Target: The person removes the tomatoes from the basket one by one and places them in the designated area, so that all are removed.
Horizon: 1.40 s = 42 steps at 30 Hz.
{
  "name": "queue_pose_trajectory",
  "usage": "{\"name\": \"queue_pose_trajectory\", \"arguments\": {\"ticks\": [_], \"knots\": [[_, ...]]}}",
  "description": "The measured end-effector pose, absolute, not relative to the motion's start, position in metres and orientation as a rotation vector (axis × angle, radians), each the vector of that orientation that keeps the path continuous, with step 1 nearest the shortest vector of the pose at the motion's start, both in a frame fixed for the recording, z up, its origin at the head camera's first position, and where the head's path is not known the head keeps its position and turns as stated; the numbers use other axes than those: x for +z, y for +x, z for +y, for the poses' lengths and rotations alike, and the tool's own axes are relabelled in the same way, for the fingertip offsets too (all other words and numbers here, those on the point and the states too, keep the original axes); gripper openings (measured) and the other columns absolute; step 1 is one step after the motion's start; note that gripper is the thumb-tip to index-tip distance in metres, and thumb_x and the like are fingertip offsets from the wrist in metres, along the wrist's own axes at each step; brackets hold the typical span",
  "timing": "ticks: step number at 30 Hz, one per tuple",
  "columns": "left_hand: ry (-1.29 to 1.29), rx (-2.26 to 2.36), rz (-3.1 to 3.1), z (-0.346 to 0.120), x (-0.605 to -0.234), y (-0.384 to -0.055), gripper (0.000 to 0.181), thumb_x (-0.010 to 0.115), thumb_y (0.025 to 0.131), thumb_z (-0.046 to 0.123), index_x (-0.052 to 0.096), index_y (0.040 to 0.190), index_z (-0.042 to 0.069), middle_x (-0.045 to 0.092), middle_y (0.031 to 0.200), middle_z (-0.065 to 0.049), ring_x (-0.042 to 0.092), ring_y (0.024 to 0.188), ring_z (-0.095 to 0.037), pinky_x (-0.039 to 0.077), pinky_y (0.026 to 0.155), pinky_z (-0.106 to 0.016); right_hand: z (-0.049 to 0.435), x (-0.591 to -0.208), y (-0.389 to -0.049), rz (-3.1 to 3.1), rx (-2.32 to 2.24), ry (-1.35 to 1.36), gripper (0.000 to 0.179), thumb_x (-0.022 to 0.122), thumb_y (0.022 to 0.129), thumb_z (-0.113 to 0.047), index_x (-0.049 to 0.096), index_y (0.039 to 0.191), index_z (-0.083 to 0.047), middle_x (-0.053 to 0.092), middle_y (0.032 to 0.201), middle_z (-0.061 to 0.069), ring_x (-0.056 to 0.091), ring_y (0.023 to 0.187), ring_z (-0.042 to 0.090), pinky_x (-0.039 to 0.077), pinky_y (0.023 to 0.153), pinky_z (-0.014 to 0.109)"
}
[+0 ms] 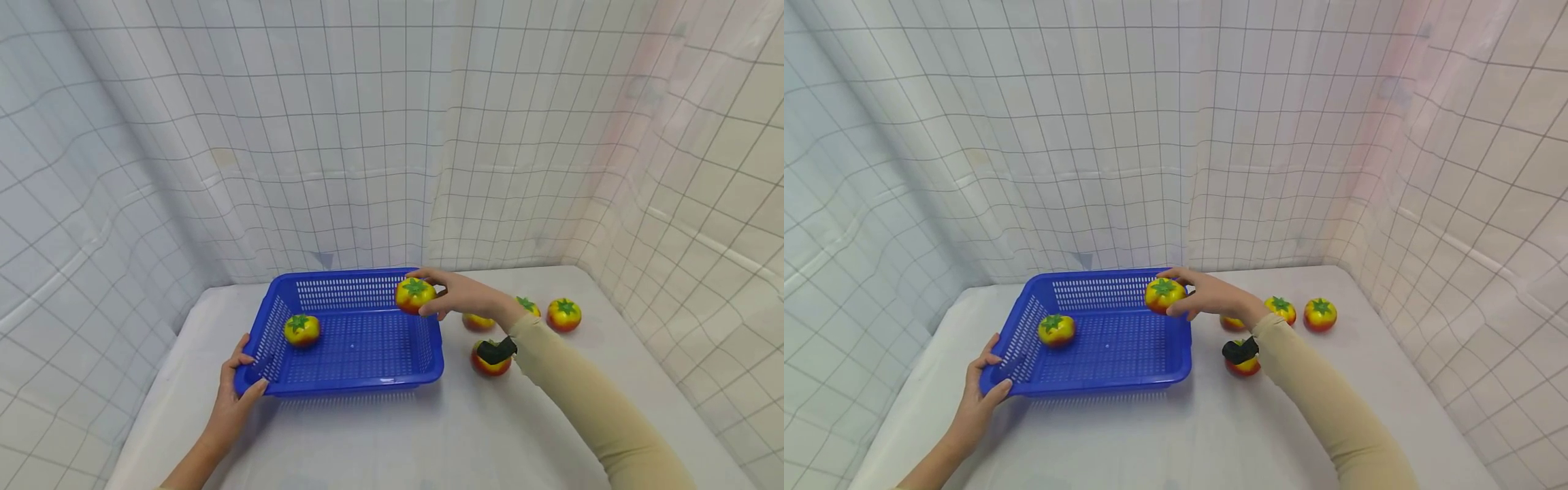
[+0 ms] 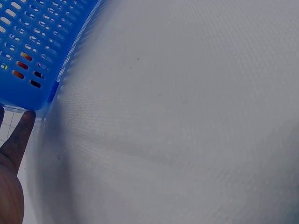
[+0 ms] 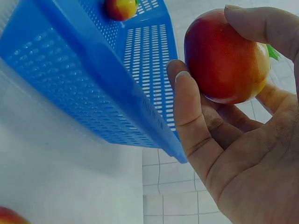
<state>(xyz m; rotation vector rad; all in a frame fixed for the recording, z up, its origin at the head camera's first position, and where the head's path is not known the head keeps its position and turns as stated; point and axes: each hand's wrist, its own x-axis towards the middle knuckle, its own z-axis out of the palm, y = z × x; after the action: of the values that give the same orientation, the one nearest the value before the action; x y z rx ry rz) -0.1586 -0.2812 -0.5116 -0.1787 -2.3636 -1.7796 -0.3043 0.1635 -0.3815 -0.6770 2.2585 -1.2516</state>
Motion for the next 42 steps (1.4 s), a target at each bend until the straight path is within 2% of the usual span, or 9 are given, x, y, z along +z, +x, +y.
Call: {"name": "queue_pose_trajectory", "arguments": {"ticks": [8, 15, 17, 21, 24, 28, 33, 38, 42], "knots": [[-0.175, -1.772, -2.368, -0.281, -0.512, -0.159, 0.042, 0.054, 0.104, 0.009, 0.023, 0.131, 0.01, 0.001, 0.171, 0.006, 0.0, 0.151, -0.049, 0.033, 0.093, -0.005, 0.184, -0.382, -0.299, 2.312, -1.23, -0.593, 0.078, 0.081, 0.084, -0.045, 0.042, 0.151, -0.04, 0.042, 0.15, 0.008, 0.066, 0.103, 0.031, 0.056, 0.086, 0.042], [-0.171, -1.769, -2.366, -0.28, -0.513, -0.159, 0.041, 0.054, 0.104, 0.009, 0.023, 0.131, 0.01, 0.001, 0.171, 0.007, 0.0, 0.151, -0.049, 0.033, 0.094, -0.005, 0.206, -0.388, -0.295, 2.335, -1.256, -0.479, 0.077, 0.083, 0.081, -0.049, 0.044, 0.147, -0.05, 0.036, 0.153, 0.003, 0.062, 0.113, 0.031, 0.043, 0.103, 0.056], [-0.182, -1.773, -2.352, -0.28, -0.513, -0.159, 0.04, 0.053, 0.104, 0.008, 0.024, 0.13, 0.01, 0.001, 0.171, 0.005, -0.001, 0.151, -0.048, 0.033, 0.094, -0.005, 0.211, -0.389, -0.294, 2.33, -1.27, -0.475, 0.076, 0.083, 0.081, -0.045, 0.044, 0.146, -0.05, 0.035, 0.154, 0.005, 0.059, 0.117, 0.03, 0.043, 0.104, 0.056], [-0.201, -1.778, -2.327, -0.28, -0.514, -0.159, 0.038, 0.052, 0.103, 0.005, 0.025, 0.13, 0.009, 0.002, 0.172, 0.002, -0.001, 0.152, -0.046, 0.034, 0.095, -0.004, 0.223, -0.393, -0.293, 2.278, -1.311, -0.498, 0.078, 0.081, 0.084, -0.038, 0.042, 0.151, -0.041, 0.032, 0.157, 0.012, 0.057, 0.122, 0.034, 0.045, 0.103, 0.055], [-0.206, -1.777, -2.326, -0.28, -0.514, -0.159, 0.039, 0.052, 0.103, 0.006, 0.025, 0.13, 0.01, 0.002, 0.172, 0.002, 0.0, 0.152, -0.046, 0.034, 0.094, -0.004, 0.234, -0.394, -0.291, 2.278, -1.306, -0.523, 0.077, 0.079, 0.086, -0.036, 0.04, 0.153, -0.035, 0.032, 0.157, 0.015, 0.051, 0.129, 0.036, 0.039, 0.107, 0.06], [-0.21, -1.779, -2.329, -0.281, -0.514, -0.16, 0.039, 0.053, 0.103, 0.007, 0.024, 0.13, 0.009, 0.002, 0.172, 0.002, 0.001, 0.152, -0.047, 0.035, 0.094, -0.004, 0.249, -0.397, -0.288, 2.317, -1.274, -0.516, 0.074, 0.08, 0.085, -0.037, 0.043, 0.15, -0.036, 0.037, 0.155, 0.015, 0.044, 0.135, 0.035, 0.033, 0.109, 0.064], [-0.206, -1.78, -2.34, -0.281, -0.513, -0.159, 0.04, 0.053, 0.103, 0.007, 0.024, 0.131, 0.01, 0.0, 0.172, 0.004, -0.001, 0.151, -0.049, 0.035, 0.093, -0.004, 0.265, -0.403, -0.283, 2.297, -1.285, -0.456, 0.072, 0.081, 0.085, -0.035, 0.045, 0.147, -0.04, 0.034, 0.156, 0.013, 0.054, 0.123, 0.035, 0.041, 0.102, 0.059], [-0.201, -1.785, -2.342, -0.281, -0.514, -0.16, 0.04, 0.053, 0.103, 0.006, 0.023, 0.131, 0.009, 0.0, 0.172, 0.004, -0.002, 0.152, -0.048, 0.034, 0.093, -0.005, 0.28, -0.407, -0.279, 2.278, -1.327, -0.435, 0.071, 0.08, 0.087, -0.032, 0.043, 0.148, -0.037, 0.033, 0.154, 0.015, 0.062, 0.109, 0.039, 0.047, 0.095, 0.053], [-0.193, -1.795, -2.338, -0.281, -0.513, -0.159, 0.04, 0.053, 0.103, 0.007, 0.024, 0.131, 0.009, 0.0, 0.172, 0.004, -0.002, 0.152, -0.048, 0.035, 0.093, -0.005, 0.293, -0.411, -0.276, 2.28, -1.359, -0.441, 0.071, 0.079, 0.089, -0.03, 0.042, 0.149, -0.033, 0.035, 0.152, 0.017, 0.059, 0.113, 0.035, 0.049, 0.094, 0.047]]}}
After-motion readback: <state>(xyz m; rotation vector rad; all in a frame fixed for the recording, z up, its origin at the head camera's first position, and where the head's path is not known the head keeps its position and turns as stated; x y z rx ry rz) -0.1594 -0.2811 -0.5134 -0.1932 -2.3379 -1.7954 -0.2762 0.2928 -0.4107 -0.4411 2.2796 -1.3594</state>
